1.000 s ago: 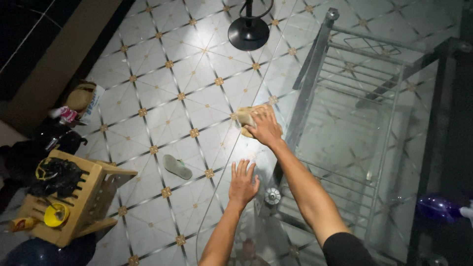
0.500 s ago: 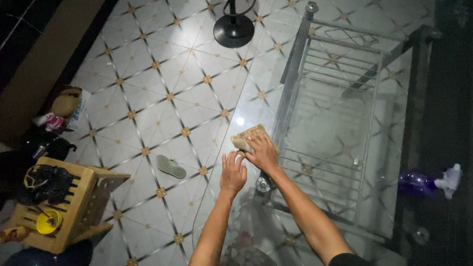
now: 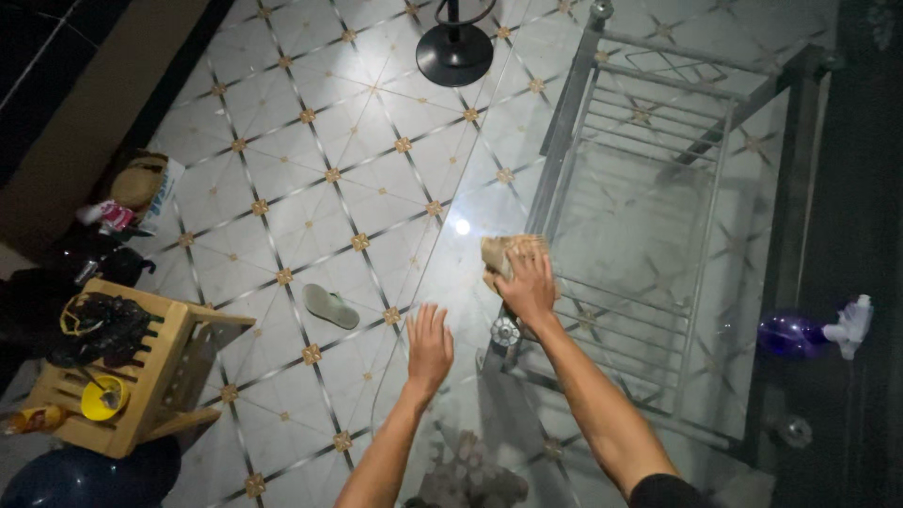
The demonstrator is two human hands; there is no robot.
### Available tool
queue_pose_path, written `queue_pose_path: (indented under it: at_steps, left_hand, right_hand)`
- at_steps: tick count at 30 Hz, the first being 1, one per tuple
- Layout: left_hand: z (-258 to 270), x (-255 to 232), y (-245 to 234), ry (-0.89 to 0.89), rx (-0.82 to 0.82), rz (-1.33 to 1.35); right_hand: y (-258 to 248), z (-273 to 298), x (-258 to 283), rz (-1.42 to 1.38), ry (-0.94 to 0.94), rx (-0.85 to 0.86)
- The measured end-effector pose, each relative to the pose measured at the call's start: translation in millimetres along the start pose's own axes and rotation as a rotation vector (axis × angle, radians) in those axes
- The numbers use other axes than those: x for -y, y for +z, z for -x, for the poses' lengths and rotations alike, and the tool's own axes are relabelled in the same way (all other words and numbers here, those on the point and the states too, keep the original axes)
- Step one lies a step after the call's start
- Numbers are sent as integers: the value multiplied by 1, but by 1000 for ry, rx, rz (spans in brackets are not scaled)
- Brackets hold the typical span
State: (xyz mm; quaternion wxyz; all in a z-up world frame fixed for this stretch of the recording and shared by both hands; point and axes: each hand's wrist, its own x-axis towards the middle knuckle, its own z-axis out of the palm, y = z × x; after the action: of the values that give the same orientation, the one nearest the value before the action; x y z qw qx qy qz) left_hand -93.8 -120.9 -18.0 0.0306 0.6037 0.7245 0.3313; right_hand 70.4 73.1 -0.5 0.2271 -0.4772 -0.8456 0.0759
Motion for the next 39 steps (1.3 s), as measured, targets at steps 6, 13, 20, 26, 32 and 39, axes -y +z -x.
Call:
queue_pose_path:
  at_steps: [6,13,20,26,32,39]
  left_hand:
    - [19,-8,8,-31,32,-138]
    - [18,-7,15,-25,-19,-164]
    - [12,-12,3,-44,5,-123]
    - [13,-10,3,-24,-26,-101]
    - [15,-10,5,-13,-56,-81]
    - [11,-17,-3,-35,9,-137]
  right_hand:
    - [31,-33,20,41,146,-22]
    - [33,-25,54,-74,-112,121]
    - [4,34,45,-179,-347,181]
    - [-13,66,2,-78,-250,126]
    - [7,29,-20,110,26,-40]
    - [28,-8,15,71,113,-14]
